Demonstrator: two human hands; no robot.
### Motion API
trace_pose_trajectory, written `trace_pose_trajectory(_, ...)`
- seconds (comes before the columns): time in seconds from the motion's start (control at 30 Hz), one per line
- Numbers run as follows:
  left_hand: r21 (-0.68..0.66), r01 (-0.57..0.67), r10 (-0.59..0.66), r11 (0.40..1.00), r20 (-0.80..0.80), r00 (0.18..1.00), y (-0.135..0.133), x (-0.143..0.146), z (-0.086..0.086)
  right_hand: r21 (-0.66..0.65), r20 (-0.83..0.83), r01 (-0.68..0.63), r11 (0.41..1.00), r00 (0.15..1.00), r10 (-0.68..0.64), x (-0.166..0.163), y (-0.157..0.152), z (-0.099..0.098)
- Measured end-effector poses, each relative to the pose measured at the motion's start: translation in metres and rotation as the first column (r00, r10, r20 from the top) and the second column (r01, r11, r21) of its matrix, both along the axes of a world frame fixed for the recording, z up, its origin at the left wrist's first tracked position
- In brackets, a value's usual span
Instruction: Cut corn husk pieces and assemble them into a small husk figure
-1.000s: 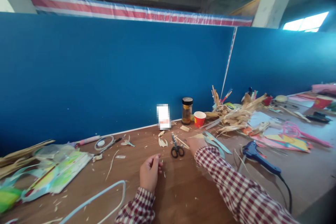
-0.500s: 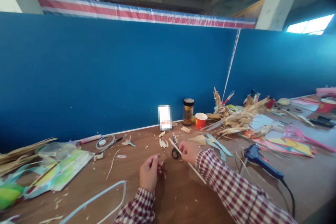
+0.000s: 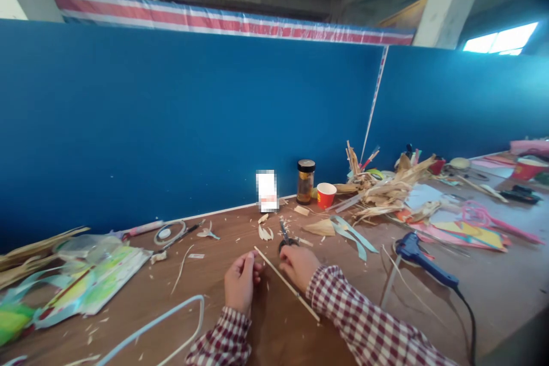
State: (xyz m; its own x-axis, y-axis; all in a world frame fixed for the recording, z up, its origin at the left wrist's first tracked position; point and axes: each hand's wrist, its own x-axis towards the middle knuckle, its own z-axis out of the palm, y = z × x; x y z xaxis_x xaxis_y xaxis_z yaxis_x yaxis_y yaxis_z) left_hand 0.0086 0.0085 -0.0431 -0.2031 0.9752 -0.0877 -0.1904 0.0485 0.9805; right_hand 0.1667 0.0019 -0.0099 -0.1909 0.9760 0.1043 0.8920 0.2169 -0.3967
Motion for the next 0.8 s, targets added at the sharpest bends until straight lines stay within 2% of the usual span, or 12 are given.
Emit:
trace_pose_trajectory(0.17,0.004,-0.003,0.002,1.000,0.005,1.000,0.001,0.000,-0.002,-0.014,0.138,0.213,0.977,0.968,-0.209,0.027,0.019,0.007)
trace_pose_trajectory(0.3,0.012,0.008,-0.008,1.000,0.017,1.000,0.003,0.000,-0.003,-0.015,0.144,0.291,0.956,0.947,-0.286,0.040,0.033,0.001)
trace_pose_trajectory(0.5,0.030,0.007,-0.006,1.000,-0.024,1.000,0.002,0.000,-0.003,-0.020,0.109,0.289,0.957,0.952,-0.285,0.041,0.042,-0.009)
trace_pose_trajectory(0.8,0.033,0.022,-0.021,0.999,-0.022,1.000,0.003,0.000,-0.002,-0.016,0.008,0.217,0.976,0.976,-0.217,0.050,0.049,-0.012)
